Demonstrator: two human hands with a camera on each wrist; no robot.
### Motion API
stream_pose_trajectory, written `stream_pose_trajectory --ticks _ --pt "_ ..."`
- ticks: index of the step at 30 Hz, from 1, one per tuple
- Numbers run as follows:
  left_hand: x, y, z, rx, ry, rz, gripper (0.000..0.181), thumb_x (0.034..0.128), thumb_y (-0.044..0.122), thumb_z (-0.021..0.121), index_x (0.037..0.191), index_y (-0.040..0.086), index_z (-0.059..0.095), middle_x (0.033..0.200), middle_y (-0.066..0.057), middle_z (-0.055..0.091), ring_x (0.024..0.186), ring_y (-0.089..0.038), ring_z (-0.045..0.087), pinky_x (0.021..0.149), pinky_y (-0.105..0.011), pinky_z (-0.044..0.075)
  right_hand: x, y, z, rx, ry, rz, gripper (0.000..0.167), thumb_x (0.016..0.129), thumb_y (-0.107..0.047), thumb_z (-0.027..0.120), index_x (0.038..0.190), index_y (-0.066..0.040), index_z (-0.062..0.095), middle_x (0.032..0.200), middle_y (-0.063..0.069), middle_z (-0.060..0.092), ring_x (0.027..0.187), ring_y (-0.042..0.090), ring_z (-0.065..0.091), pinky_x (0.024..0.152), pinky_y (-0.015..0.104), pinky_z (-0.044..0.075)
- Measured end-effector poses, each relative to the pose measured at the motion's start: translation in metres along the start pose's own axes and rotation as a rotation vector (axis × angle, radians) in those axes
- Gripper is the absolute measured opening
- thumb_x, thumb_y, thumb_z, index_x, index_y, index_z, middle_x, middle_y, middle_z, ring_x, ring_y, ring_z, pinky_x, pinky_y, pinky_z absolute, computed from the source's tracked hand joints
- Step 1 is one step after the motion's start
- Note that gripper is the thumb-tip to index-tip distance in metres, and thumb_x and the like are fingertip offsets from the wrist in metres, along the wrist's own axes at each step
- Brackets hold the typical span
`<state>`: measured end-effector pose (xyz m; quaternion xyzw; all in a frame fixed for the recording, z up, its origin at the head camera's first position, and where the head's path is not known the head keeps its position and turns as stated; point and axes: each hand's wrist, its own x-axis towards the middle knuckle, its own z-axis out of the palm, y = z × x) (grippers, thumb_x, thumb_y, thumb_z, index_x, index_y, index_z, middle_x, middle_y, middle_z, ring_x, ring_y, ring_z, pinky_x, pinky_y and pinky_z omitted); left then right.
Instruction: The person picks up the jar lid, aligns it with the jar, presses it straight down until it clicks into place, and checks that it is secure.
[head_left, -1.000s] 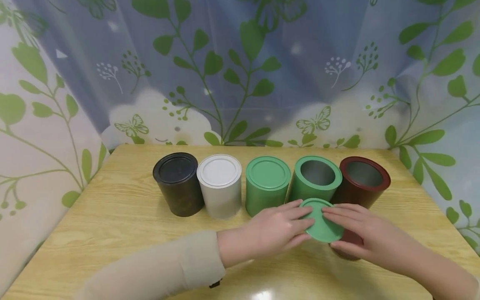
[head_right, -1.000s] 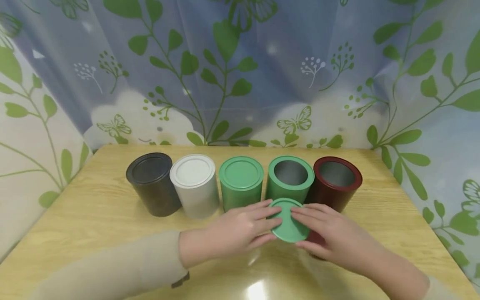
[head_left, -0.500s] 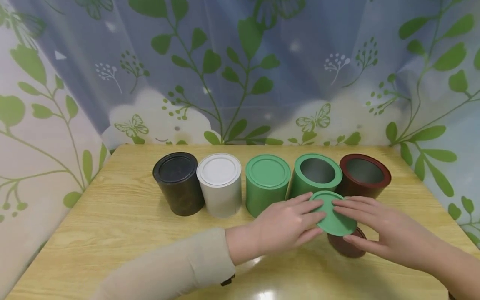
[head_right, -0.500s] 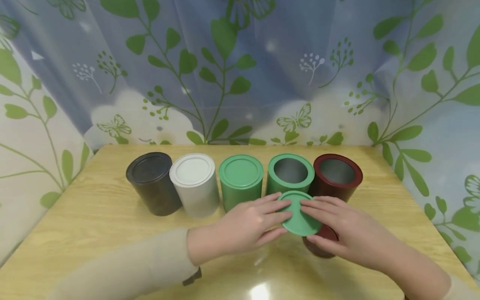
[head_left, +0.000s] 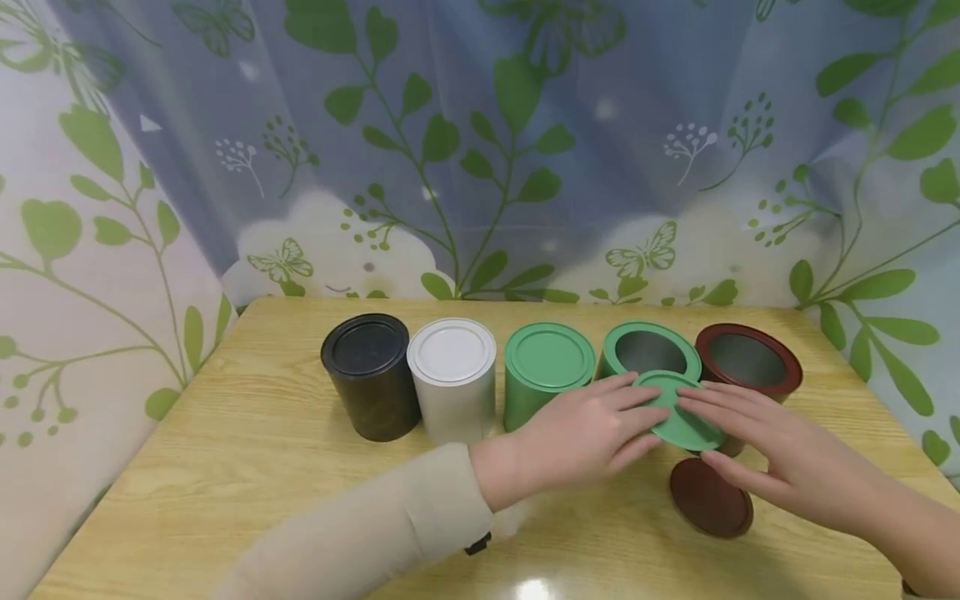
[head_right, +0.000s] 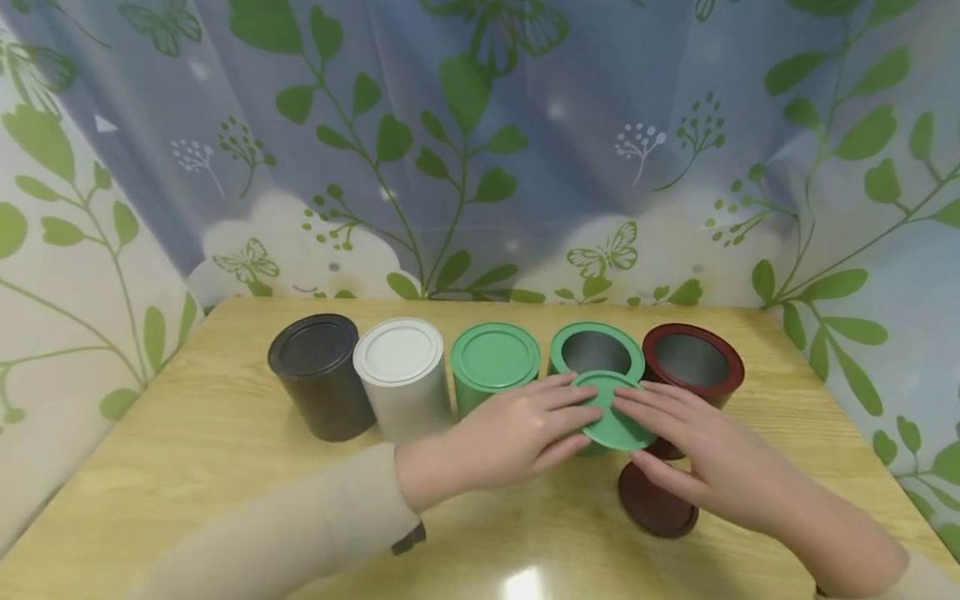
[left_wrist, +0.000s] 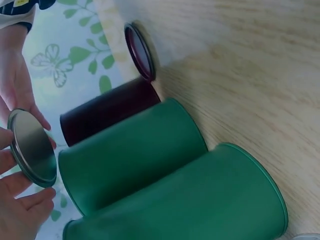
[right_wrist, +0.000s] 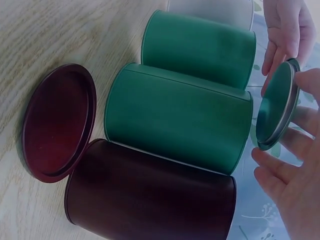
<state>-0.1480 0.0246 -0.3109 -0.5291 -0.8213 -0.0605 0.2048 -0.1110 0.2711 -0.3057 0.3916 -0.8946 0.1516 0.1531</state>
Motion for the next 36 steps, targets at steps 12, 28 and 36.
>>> stream_pose_trajectory --ticks 12,28,36 --pt "0.012 -0.008 0.005 0.043 -0.109 -0.028 0.036 0.1008 0.030 0.042 0.130 0.016 0.057 0.133 -0.001 0.053 0.126 -0.020 0.045 0.102 -0.030 0.036 0.005 0.006 0.001 -0.003 -0.054 0.098 0.050 0.088 -0.017 0.066 0.135 -0.019 0.051 0.136 0.001 0.049 0.132 0.016 0.033 0.100 0.005 0.010" --pt "0.023 -0.015 0.004 0.050 -0.254 -0.095 0.036 0.1006 0.029 0.043 0.133 0.016 0.053 0.135 0.001 0.051 0.128 -0.014 0.042 0.107 -0.036 0.031 0.016 0.011 0.004 0.071 -0.186 0.232 0.044 0.099 -0.025 0.048 0.141 -0.015 0.043 0.144 0.005 0.040 0.138 0.023 0.024 0.105 0.012 0.013" --pt "0.030 -0.019 0.003 0.079 -0.315 -0.121 0.038 0.1011 0.031 0.040 0.135 0.019 0.051 0.138 0.003 0.048 0.129 -0.011 0.039 0.108 -0.038 0.027 0.020 0.016 0.006 0.016 -0.173 0.210 0.044 0.097 -0.023 0.051 0.139 -0.010 0.046 0.143 0.010 0.041 0.135 0.026 0.030 0.104 0.011 0.014"
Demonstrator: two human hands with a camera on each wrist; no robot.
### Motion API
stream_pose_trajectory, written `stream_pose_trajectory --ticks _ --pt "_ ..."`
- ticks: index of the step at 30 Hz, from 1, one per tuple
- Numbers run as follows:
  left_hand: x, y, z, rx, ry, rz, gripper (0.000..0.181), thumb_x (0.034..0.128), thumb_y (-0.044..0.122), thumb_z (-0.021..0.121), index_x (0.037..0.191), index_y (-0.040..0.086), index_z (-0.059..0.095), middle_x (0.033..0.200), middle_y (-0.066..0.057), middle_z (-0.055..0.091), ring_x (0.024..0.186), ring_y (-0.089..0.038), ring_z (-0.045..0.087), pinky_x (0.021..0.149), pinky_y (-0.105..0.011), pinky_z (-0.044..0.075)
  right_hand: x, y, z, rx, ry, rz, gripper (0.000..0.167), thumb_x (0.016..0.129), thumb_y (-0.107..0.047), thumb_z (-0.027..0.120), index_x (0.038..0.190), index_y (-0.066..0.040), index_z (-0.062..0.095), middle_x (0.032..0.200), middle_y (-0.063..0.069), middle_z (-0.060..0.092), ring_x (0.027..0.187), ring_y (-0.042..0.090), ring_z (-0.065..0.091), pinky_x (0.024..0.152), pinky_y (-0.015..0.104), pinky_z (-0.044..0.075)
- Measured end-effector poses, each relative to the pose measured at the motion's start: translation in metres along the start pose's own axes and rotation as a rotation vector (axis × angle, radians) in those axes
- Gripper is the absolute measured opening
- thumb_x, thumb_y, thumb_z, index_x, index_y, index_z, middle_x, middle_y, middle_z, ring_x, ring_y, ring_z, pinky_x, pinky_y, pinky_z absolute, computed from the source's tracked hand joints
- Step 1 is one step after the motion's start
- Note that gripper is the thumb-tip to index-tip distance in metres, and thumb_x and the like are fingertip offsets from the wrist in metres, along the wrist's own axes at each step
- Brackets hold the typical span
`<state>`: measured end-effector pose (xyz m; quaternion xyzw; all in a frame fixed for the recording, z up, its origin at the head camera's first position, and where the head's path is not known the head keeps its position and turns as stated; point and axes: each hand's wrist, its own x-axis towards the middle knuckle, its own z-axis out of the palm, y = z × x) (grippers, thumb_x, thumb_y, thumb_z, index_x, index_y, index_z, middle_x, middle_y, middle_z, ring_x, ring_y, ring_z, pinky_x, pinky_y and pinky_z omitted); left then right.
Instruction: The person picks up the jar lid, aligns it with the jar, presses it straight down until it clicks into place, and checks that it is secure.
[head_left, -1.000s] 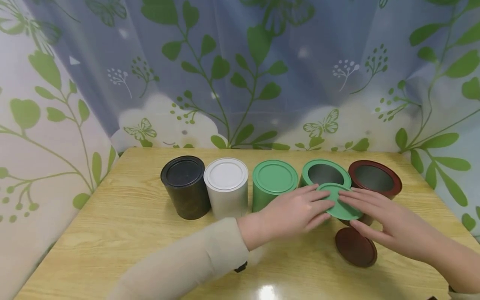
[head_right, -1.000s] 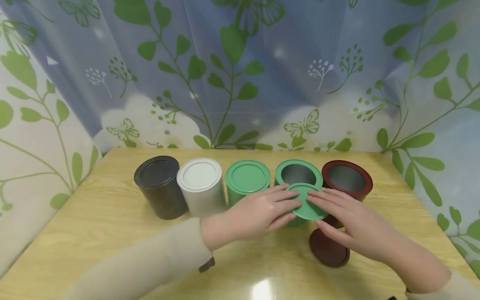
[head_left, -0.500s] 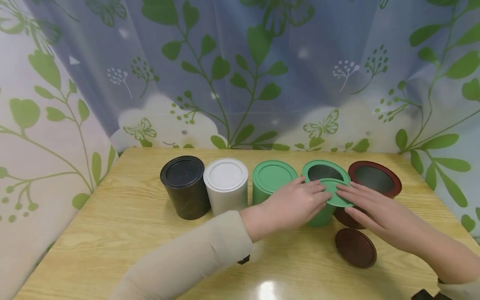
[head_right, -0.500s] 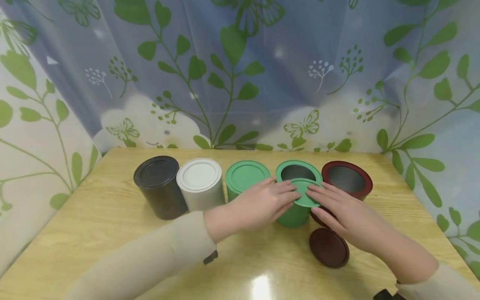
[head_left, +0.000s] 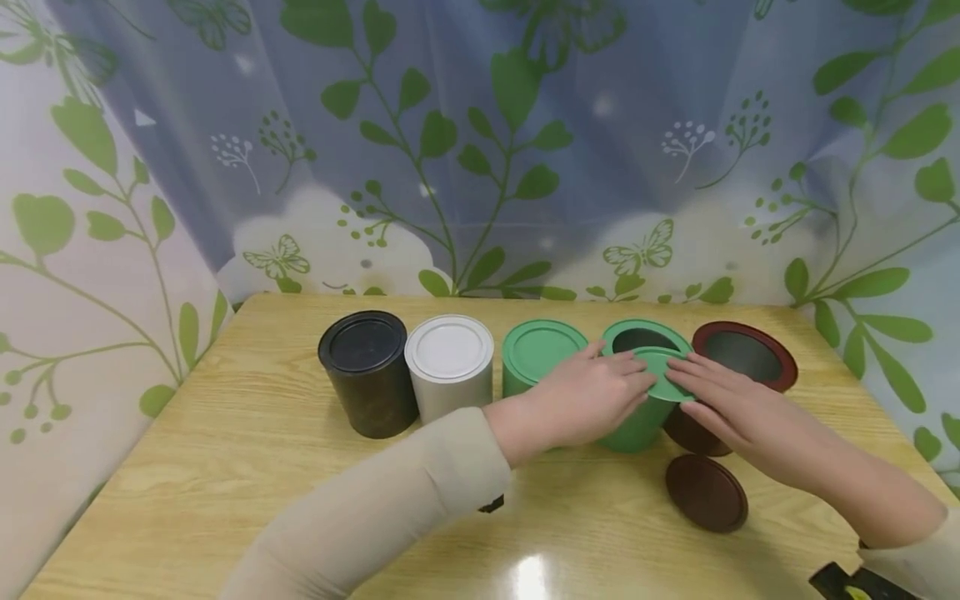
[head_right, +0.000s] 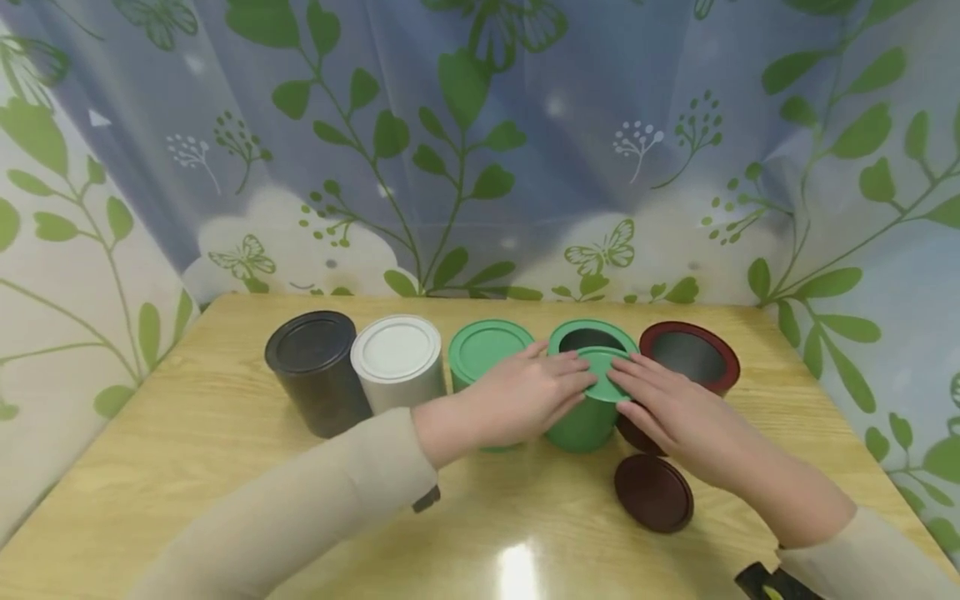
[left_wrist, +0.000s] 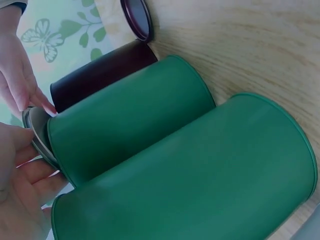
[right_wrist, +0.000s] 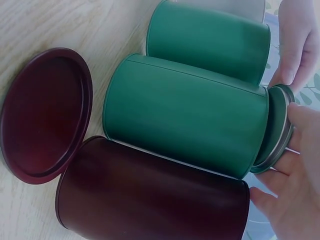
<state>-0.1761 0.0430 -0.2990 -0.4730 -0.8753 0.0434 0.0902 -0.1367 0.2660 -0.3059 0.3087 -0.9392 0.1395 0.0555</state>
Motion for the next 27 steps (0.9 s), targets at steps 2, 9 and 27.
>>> stream_pose_trajectory --ticks 2,9,27 --pt "0.001 -0.001 0.000 0.007 -0.011 -0.008 0.038 0.1011 0.032 0.040 0.135 0.019 0.051 0.138 0.004 0.048 0.129 -0.011 0.039 0.108 -0.038 0.027 0.001 0.000 0.000 -0.005 -0.007 0.007 0.044 0.097 -0.024 0.051 0.138 -0.010 0.046 0.143 0.011 0.041 0.135 0.027 0.030 0.107 0.020 0.021" --pt "0.005 -0.004 0.001 0.007 -0.068 -0.048 0.038 0.1018 0.030 0.038 0.137 0.021 0.048 0.140 0.006 0.044 0.132 -0.011 0.036 0.109 -0.037 0.025 0.011 -0.001 -0.002 -0.012 -0.050 0.041 0.045 0.098 -0.027 0.049 0.138 -0.006 0.046 0.143 0.016 0.040 0.133 0.034 0.032 0.097 0.052 0.034" --pt "0.014 -0.013 0.003 -0.076 -0.100 -0.098 0.042 0.1028 0.037 0.027 0.135 0.021 0.049 0.141 0.004 0.044 0.134 -0.014 0.033 0.111 -0.036 0.022 0.024 0.005 -0.001 -0.060 -0.096 0.019 0.048 0.098 -0.024 0.050 0.138 0.002 0.043 0.142 0.024 0.036 0.131 0.041 0.031 0.099 0.058 0.030"
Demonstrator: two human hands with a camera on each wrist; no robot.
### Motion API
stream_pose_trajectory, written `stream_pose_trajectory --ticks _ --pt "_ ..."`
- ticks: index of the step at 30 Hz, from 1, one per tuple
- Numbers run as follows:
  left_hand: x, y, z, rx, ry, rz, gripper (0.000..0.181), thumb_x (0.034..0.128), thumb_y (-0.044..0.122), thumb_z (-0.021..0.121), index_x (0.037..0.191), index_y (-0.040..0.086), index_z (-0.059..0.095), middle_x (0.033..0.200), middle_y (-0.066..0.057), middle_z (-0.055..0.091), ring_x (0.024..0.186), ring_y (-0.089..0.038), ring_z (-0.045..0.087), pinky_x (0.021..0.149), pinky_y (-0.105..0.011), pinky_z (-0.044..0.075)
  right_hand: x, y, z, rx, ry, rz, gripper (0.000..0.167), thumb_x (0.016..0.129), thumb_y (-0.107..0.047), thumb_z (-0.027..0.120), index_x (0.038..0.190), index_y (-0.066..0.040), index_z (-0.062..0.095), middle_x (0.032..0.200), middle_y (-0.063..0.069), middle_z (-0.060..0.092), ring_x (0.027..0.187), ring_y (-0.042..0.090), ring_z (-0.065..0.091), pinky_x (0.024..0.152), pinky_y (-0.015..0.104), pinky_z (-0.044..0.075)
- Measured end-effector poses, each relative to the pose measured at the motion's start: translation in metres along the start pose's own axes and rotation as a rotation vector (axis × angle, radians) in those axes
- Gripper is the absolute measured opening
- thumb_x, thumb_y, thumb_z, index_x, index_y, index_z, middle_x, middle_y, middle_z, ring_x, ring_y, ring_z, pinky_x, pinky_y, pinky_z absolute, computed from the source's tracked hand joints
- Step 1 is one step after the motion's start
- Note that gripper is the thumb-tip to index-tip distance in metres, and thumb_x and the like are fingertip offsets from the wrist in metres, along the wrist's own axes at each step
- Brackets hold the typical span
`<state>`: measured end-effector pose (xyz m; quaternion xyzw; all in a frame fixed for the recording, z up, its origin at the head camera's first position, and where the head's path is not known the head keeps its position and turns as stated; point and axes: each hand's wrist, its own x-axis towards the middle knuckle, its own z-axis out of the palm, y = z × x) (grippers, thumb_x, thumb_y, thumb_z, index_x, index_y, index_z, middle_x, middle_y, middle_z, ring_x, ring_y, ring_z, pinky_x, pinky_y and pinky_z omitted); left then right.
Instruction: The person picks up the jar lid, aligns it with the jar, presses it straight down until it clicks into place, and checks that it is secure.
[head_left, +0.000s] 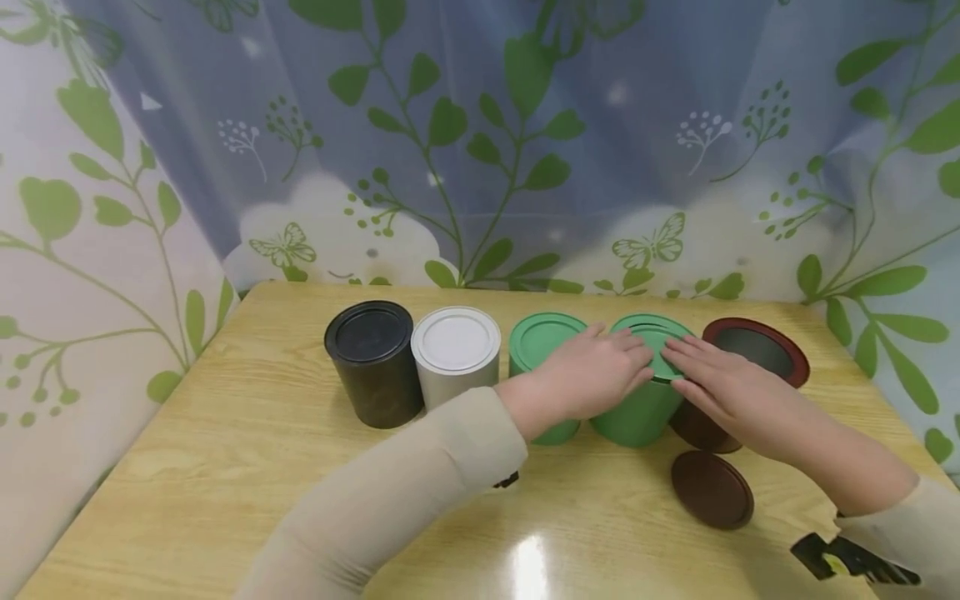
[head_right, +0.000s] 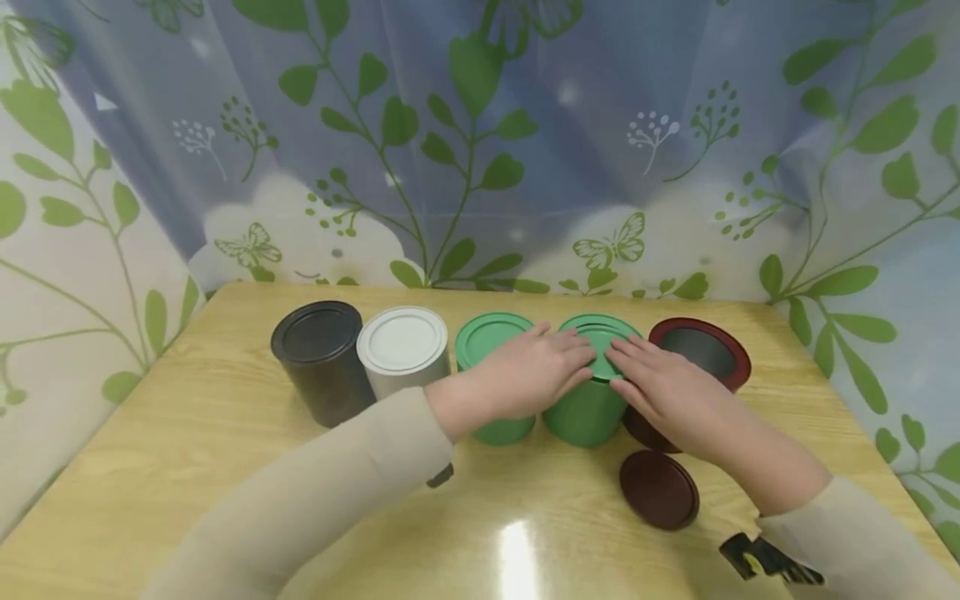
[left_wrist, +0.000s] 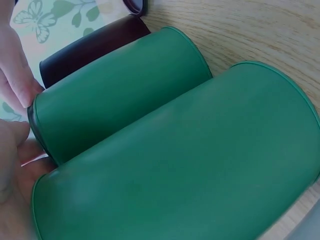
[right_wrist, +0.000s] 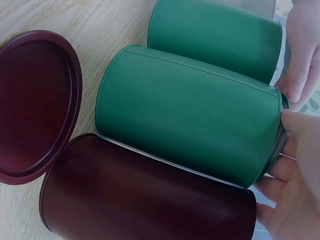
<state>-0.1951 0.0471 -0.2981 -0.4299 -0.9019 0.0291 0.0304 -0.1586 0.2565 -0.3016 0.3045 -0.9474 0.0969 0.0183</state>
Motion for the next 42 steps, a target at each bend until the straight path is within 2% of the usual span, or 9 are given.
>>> stream_pose_trajectory --ticks 7,12,19,25,33,37,42 --pt "0.004 0.000 -0.001 -0.012 0.008 -0.018 0.039 0.1020 0.038 0.030 0.130 0.023 0.053 0.135 0.006 0.049 0.128 -0.011 0.039 0.109 -0.038 0.025 0.002 0.000 -0.001 -0.011 0.009 0.003 0.049 0.097 -0.027 0.051 0.137 0.001 0.044 0.140 0.024 0.039 0.130 0.041 0.033 0.097 0.059 0.032" --pt "0.006 -0.002 -0.001 -0.026 0.006 -0.029 0.040 0.1011 0.041 0.031 0.129 0.024 0.053 0.132 0.007 0.051 0.125 -0.008 0.043 0.108 -0.041 0.027 0.004 -0.003 -0.005 0.009 -0.015 0.025 0.051 0.097 -0.028 0.051 0.138 0.000 0.043 0.141 0.022 0.038 0.131 0.040 0.032 0.098 0.059 0.031" --pt "0.009 -0.005 -0.003 -0.048 0.010 -0.049 0.045 0.0987 0.047 0.034 0.133 0.024 0.052 0.136 0.004 0.048 0.125 -0.010 0.042 0.107 -0.041 0.029 0.009 0.001 -0.008 -0.009 -0.029 0.005 0.053 0.097 -0.030 0.052 0.138 0.002 0.042 0.140 0.024 0.039 0.128 0.043 0.035 0.097 0.058 0.033" --pt "0.013 -0.006 -0.007 -0.050 -0.031 -0.065 0.050 0.0972 0.051 0.033 0.138 0.025 0.046 0.145 0.001 0.039 0.134 -0.012 0.032 0.107 -0.039 0.029 0.013 0.002 -0.015 -0.011 -0.070 0.032 0.056 0.097 -0.035 0.050 0.140 0.001 0.040 0.143 0.026 0.032 0.127 0.045 0.035 0.095 0.057 0.036" --pt "0.015 -0.006 -0.009 -0.107 -0.103 -0.078 0.051 0.0995 0.047 0.030 0.145 0.025 0.036 0.150 -0.002 0.029 0.135 -0.015 0.030 0.108 -0.032 0.027 0.018 0.003 -0.021 0.063 -0.163 0.024 0.059 0.097 -0.035 0.050 0.141 0.002 0.037 0.146 0.026 0.028 0.129 0.044 0.031 0.097 0.055 0.036" --pt "0.015 -0.006 -0.009 -0.107 -0.131 -0.084 0.050 0.1000 0.046 0.029 0.144 0.025 0.037 0.152 -0.003 0.025 0.136 -0.015 0.028 0.109 -0.031 0.025 0.020 0.004 -0.022 0.045 -0.164 0.016 0.059 0.096 -0.035 0.052 0.140 0.003 0.039 0.144 0.027 0.029 0.128 0.045 0.032 0.096 0.055 0.036" --pt "0.015 -0.008 -0.010 -0.180 -0.178 -0.104 0.049 0.1004 0.044 0.029 0.145 0.026 0.035 0.154 -0.003 0.018 0.138 -0.015 0.023 0.109 -0.030 0.024 0.023 0.004 -0.023 0.022 -0.166 0.021 0.062 0.095 -0.037 0.053 0.139 0.005 0.039 0.144 0.028 0.030 0.126 0.045 0.035 0.096 0.056 0.037"
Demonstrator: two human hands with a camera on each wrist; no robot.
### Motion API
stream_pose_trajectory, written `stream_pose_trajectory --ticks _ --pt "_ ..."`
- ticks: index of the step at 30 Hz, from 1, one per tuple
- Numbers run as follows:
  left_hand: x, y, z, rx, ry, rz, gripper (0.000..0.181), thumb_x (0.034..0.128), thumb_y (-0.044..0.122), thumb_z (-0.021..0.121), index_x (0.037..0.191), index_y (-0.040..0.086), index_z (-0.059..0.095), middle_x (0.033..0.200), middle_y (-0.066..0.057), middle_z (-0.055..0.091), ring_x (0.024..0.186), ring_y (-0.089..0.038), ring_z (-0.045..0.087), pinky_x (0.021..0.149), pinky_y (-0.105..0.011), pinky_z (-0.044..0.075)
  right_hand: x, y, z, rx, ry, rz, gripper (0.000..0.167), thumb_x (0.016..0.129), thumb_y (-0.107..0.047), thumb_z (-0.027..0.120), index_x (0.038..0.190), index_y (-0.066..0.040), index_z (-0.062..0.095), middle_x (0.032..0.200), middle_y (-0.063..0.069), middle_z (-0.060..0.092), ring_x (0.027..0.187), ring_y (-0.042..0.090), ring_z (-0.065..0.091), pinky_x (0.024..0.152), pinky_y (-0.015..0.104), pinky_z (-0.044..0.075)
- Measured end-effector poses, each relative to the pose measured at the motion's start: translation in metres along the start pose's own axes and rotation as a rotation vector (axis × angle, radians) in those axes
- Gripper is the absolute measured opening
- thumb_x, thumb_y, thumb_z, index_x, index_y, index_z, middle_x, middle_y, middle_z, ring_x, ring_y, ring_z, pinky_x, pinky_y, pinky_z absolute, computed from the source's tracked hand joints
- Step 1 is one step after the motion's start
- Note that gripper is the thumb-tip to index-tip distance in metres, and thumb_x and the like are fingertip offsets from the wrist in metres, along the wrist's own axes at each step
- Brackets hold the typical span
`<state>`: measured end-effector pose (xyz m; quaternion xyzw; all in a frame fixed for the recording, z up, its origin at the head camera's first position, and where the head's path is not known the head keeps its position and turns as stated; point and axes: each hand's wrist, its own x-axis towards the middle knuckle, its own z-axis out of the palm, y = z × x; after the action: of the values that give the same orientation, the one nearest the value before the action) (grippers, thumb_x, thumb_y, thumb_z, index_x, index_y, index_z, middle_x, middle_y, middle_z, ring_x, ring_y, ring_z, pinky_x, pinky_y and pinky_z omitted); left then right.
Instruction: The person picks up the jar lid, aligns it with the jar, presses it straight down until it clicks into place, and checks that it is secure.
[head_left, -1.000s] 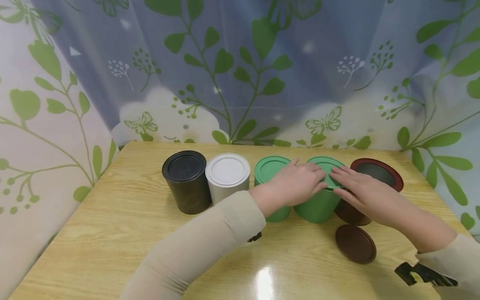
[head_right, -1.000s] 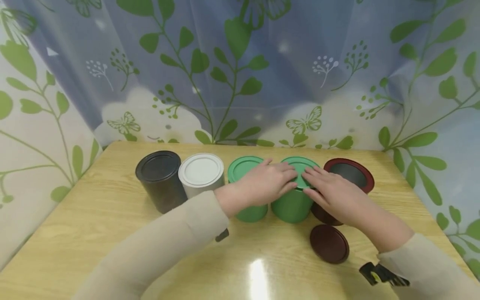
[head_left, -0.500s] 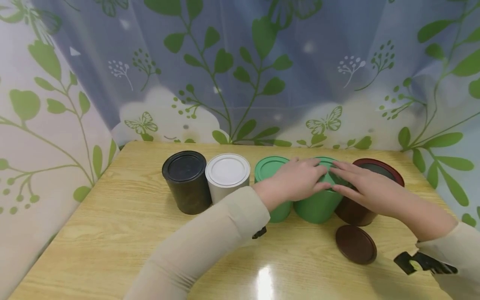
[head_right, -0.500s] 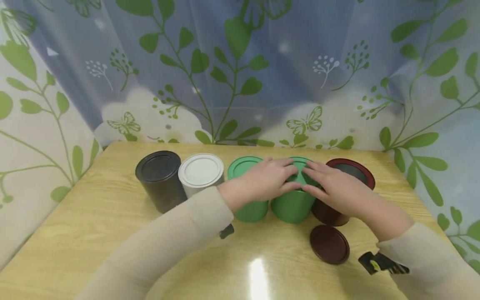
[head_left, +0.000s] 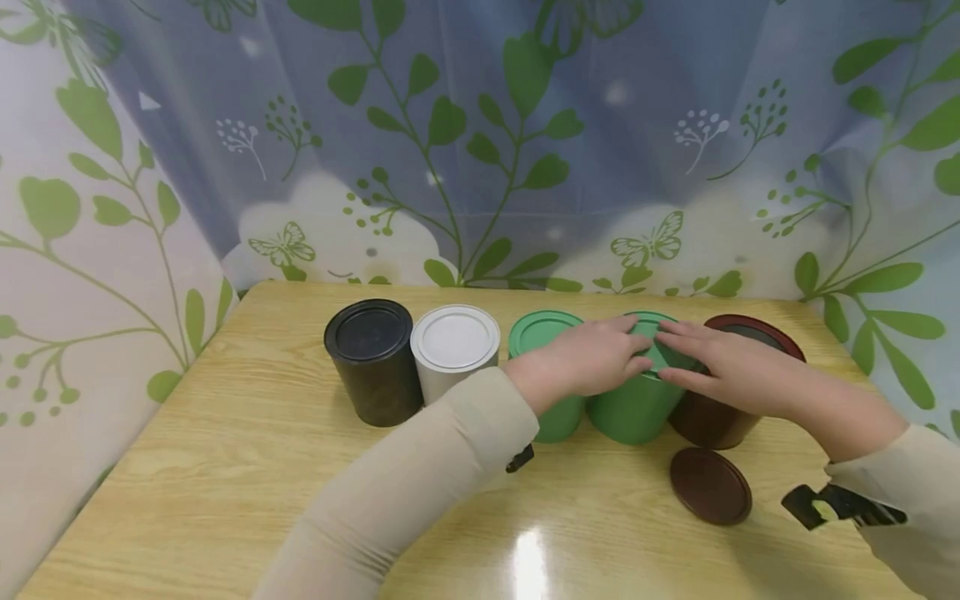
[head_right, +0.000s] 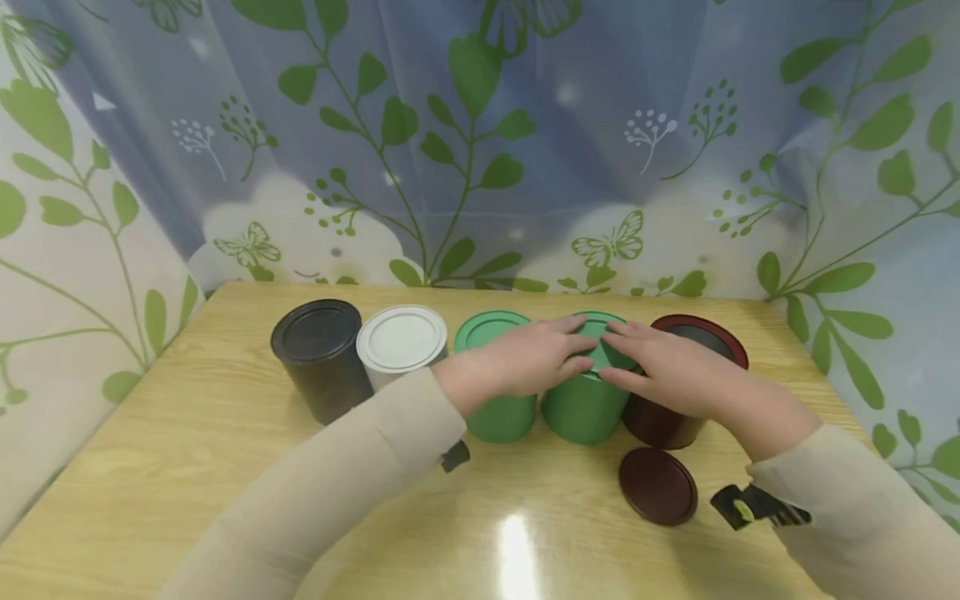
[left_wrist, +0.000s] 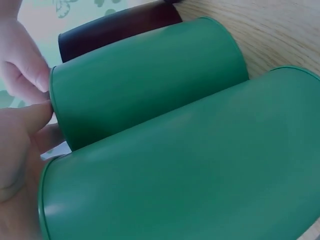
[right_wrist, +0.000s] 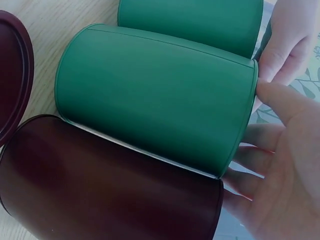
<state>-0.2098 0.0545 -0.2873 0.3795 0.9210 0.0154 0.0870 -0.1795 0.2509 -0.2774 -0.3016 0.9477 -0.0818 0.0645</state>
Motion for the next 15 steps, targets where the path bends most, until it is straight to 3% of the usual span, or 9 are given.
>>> stream_pose_trajectory --ticks 8,15 --pt "-0.0001 -0.0001 -0.0030 0.036 -0.054 0.006 0.049 0.1014 0.043 0.027 0.147 0.026 0.029 0.155 -0.004 0.013 0.139 -0.015 0.018 0.110 -0.030 0.022 0.0009 0.0020 -0.0019 0.061 -0.041 0.031 0.064 0.097 -0.041 0.048 0.138 0.006 0.038 0.147 0.028 0.024 0.130 0.045 0.029 0.098 0.057 0.033" --pt "0.0014 0.0016 -0.0046 0.074 -0.078 -0.009 0.050 0.1011 0.044 0.026 0.148 0.026 0.026 0.156 -0.002 0.010 0.140 -0.012 0.011 0.112 -0.031 0.016 0.0036 0.0041 -0.0062 0.081 -0.064 0.049 0.067 0.095 -0.043 0.049 0.138 0.007 0.038 0.147 0.029 0.022 0.128 0.045 0.032 0.096 0.056 0.035"
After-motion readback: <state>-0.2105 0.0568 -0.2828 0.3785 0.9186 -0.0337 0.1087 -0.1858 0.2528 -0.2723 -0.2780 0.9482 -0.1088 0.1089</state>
